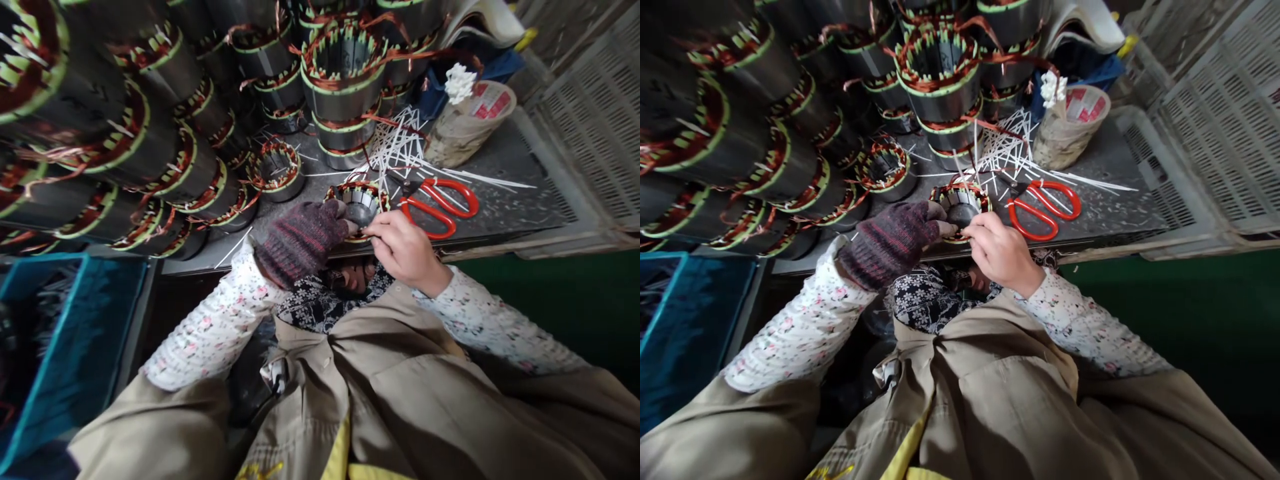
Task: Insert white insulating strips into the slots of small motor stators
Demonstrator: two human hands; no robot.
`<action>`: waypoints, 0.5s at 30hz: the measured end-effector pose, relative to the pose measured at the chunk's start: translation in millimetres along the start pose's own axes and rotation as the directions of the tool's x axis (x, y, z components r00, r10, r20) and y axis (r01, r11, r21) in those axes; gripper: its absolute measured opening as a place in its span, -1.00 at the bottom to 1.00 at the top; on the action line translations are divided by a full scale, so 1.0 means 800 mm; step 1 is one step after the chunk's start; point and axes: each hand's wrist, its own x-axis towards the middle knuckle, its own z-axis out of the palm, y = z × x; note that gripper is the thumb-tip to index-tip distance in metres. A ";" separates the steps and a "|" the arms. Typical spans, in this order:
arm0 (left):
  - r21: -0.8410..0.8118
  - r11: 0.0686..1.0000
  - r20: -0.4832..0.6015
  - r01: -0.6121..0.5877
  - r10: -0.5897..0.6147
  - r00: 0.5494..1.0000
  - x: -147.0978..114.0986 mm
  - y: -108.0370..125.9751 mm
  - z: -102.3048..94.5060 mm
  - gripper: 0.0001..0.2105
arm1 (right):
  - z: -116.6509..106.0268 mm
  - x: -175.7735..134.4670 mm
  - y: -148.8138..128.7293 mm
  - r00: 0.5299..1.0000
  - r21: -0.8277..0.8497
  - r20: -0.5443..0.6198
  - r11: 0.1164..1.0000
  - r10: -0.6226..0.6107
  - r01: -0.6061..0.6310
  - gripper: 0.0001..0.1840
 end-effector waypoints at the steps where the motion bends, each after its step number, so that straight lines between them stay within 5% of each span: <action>1: -0.002 0.999 0.027 -0.043 0.043 0.999 0.003 0.002 -0.004 -0.82 | -0.001 0.004 -0.001 1.000 0.022 -0.006 1.000 -0.016 0.016 -0.78; 3: -0.024 0.992 0.018 -0.122 0.123 0.992 0.007 0.003 -0.013 -0.84 | -0.009 0.015 0.008 0.996 0.058 -0.087 0.998 -0.025 0.030 -0.87; 5: -0.055 0.981 -0.052 -0.185 0.182 0.982 0.007 0.000 -0.020 -0.86 | -0.023 0.031 0.036 0.956 0.022 -0.292 0.999 0.030 -0.025 -0.90; 8: -0.072 0.952 -0.068 -0.298 0.293 0.954 0.005 -0.014 -0.022 -0.80 | -0.051 0.066 0.107 0.792 -0.107 -0.590 0.958 0.154 -0.266 -0.84; 11: -0.035 0.920 -0.028 -0.390 0.389 0.921 0.008 -0.029 -0.016 -0.82 | -0.074 0.102 0.174 0.738 -0.195 -0.598 0.836 0.313 -0.513 -0.79; 15: 0.055 0.928 -0.066 -0.368 0.371 0.926 0.008 -0.024 -0.004 -0.88 | -0.090 0.126 0.197 0.767 -0.298 -0.453 0.734 0.455 -0.611 -0.86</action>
